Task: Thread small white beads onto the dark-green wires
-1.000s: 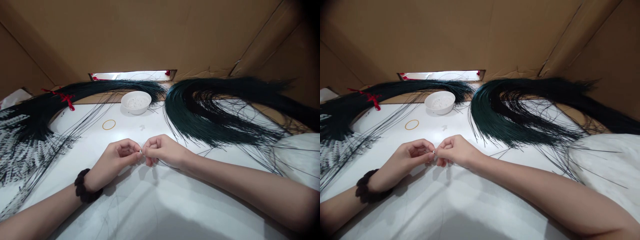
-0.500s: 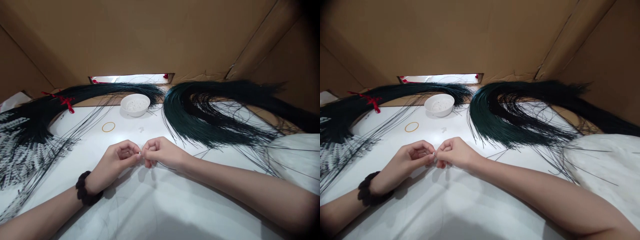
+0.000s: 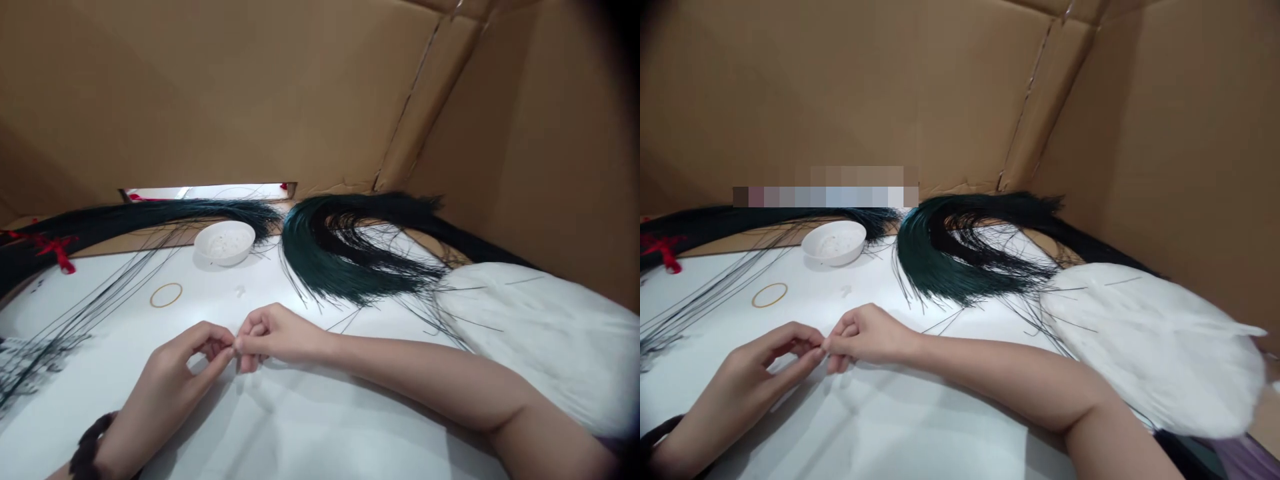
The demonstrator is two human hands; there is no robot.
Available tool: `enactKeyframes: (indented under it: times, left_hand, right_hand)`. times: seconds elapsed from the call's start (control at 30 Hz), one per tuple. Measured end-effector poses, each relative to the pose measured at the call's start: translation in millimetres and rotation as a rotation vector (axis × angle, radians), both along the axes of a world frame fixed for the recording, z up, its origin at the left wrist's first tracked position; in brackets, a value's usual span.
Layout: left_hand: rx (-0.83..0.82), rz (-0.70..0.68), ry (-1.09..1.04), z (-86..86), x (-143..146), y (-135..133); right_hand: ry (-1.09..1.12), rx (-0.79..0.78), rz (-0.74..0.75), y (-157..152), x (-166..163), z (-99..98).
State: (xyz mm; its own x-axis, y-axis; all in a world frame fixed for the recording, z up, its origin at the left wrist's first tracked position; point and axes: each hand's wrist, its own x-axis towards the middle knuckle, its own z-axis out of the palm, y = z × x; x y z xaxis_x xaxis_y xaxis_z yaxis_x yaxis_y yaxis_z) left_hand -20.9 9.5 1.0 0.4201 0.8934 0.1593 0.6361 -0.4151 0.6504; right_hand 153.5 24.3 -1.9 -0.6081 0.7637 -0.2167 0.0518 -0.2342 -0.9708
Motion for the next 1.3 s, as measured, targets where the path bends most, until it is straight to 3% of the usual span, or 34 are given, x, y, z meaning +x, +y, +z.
enactKeyframes:
  times: [0.43, 0.73, 0.97, 1.13, 1.3]
  left_hand:
    - [-0.104, 0.099, -0.047, -14.2, -3.1, -1.9]
    - [-0.102, 0.082, -0.036, -22.9, -5.9, -1.4]
    - [0.004, 0.031, 0.021, -9.8, 8.3, -12.6]
    - [0.008, 0.0, 0.041, -9.7, 6.3, -13.5]
    - [0.014, 0.064, 0.018, -11.7, 4.6, -13.2]
  right_hand:
    - [0.056, 0.033, -0.091, -7.5, -1.4, -9.7]
    - [0.011, 0.102, -0.171, -14.5, -5.5, -12.9]
    - [0.045, 0.116, -0.058, -13.0, -3.3, -11.2]
    - [0.04, 0.131, 0.008, -10.6, -0.5, -9.4]
    - [0.073, 0.122, 0.038, -8.3, 2.5, -9.0]
